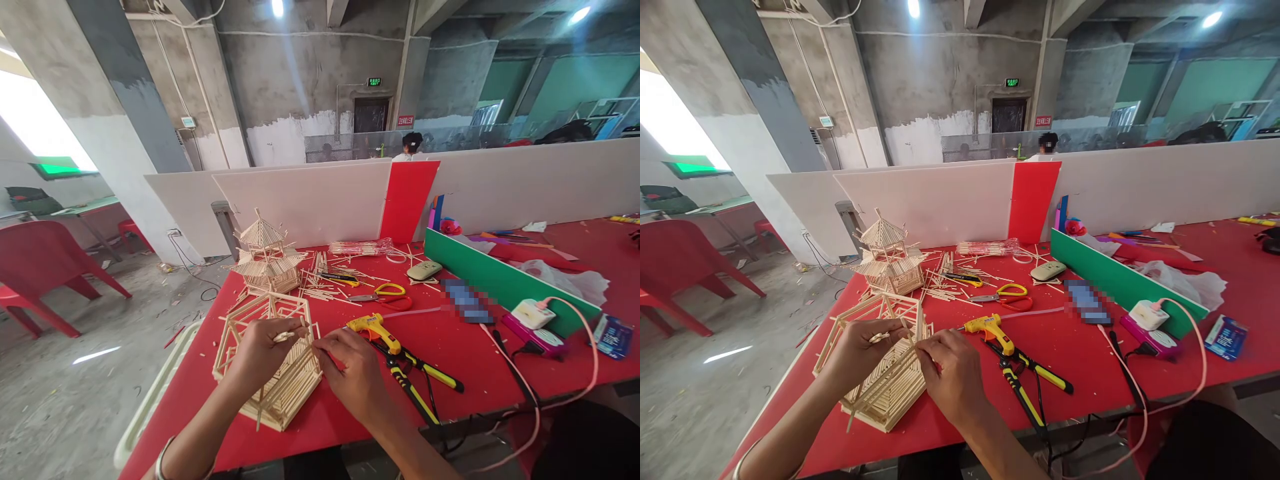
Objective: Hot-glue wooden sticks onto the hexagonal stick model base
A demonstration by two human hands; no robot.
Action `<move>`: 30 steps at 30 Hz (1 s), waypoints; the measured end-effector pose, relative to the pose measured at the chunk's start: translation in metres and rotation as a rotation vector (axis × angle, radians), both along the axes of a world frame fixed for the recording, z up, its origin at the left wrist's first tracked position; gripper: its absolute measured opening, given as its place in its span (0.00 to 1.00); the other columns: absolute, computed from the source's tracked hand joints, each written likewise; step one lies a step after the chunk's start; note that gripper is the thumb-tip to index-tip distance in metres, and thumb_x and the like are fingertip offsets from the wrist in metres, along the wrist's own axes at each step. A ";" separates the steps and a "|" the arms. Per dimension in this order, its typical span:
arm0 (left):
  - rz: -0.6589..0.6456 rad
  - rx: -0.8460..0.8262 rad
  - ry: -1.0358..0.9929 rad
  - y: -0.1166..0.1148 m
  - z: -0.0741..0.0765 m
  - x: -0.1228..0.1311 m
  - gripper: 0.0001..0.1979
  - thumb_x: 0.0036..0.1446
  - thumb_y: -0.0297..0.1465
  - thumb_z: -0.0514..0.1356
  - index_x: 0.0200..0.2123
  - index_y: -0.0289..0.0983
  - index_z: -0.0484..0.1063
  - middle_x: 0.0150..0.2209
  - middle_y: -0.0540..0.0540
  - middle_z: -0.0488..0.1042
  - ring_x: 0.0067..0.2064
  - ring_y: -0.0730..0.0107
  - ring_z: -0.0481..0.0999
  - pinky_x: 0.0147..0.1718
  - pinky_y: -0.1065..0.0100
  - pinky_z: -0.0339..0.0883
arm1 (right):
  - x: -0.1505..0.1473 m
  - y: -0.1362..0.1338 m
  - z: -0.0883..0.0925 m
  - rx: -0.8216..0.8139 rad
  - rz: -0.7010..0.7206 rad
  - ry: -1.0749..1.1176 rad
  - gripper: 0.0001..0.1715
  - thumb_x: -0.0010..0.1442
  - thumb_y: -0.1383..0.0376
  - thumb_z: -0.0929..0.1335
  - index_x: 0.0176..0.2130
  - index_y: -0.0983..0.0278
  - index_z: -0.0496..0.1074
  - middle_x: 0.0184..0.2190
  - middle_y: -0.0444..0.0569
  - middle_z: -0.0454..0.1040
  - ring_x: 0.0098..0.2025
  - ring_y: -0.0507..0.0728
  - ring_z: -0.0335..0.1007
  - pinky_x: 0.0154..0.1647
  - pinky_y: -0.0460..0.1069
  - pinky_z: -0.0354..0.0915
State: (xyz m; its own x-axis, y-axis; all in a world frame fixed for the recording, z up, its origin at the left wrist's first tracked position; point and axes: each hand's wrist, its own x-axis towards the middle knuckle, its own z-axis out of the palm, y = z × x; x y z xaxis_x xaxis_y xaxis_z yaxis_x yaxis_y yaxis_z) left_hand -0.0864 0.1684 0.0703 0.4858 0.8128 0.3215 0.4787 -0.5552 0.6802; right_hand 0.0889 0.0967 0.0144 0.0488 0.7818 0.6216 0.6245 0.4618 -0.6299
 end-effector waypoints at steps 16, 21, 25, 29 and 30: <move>-0.012 -0.080 0.018 -0.001 0.009 -0.009 0.10 0.59 0.35 0.61 0.38 0.39 0.81 0.37 0.46 0.82 0.39 0.65 0.80 0.38 0.70 0.70 | 0.000 0.001 0.002 -0.012 0.003 0.001 0.08 0.64 0.67 0.67 0.40 0.59 0.78 0.35 0.45 0.77 0.38 0.53 0.71 0.41 0.48 0.66; -0.042 0.022 0.178 0.001 0.009 -0.013 0.10 0.60 0.31 0.59 0.36 0.41 0.83 0.29 0.48 0.75 0.30 0.70 0.74 0.30 0.72 0.65 | -0.002 0.001 0.000 0.000 -0.001 0.004 0.09 0.65 0.66 0.67 0.42 0.60 0.78 0.36 0.47 0.77 0.39 0.54 0.72 0.41 0.48 0.66; -0.048 -0.005 0.286 0.002 0.009 -0.008 0.08 0.58 0.29 0.62 0.36 0.42 0.83 0.30 0.49 0.77 0.32 0.71 0.74 0.30 0.73 0.62 | -0.003 0.001 -0.001 0.016 -0.018 0.009 0.10 0.65 0.65 0.67 0.44 0.61 0.77 0.36 0.48 0.78 0.39 0.54 0.72 0.41 0.48 0.67; -0.088 0.002 0.295 0.003 0.010 -0.005 0.08 0.58 0.28 0.62 0.35 0.41 0.83 0.29 0.50 0.77 0.31 0.72 0.74 0.30 0.73 0.61 | -0.004 0.003 0.002 0.012 -0.008 -0.010 0.11 0.66 0.64 0.66 0.43 0.61 0.78 0.35 0.48 0.78 0.38 0.54 0.72 0.40 0.48 0.67; -0.094 0.006 0.291 0.003 0.009 -0.005 0.08 0.59 0.28 0.62 0.35 0.41 0.83 0.28 0.50 0.77 0.31 0.72 0.73 0.30 0.73 0.61 | -0.004 0.003 0.003 0.013 -0.007 -0.011 0.11 0.66 0.64 0.66 0.43 0.61 0.78 0.35 0.48 0.78 0.38 0.54 0.72 0.40 0.48 0.67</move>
State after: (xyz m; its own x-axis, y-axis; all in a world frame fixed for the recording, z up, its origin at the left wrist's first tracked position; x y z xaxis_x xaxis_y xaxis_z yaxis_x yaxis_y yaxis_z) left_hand -0.0918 0.1712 0.0794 0.6311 0.7584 0.1628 0.5993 -0.6100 0.5184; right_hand 0.0852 0.0997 0.0173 0.0471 0.7730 0.6326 0.6349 0.4658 -0.6164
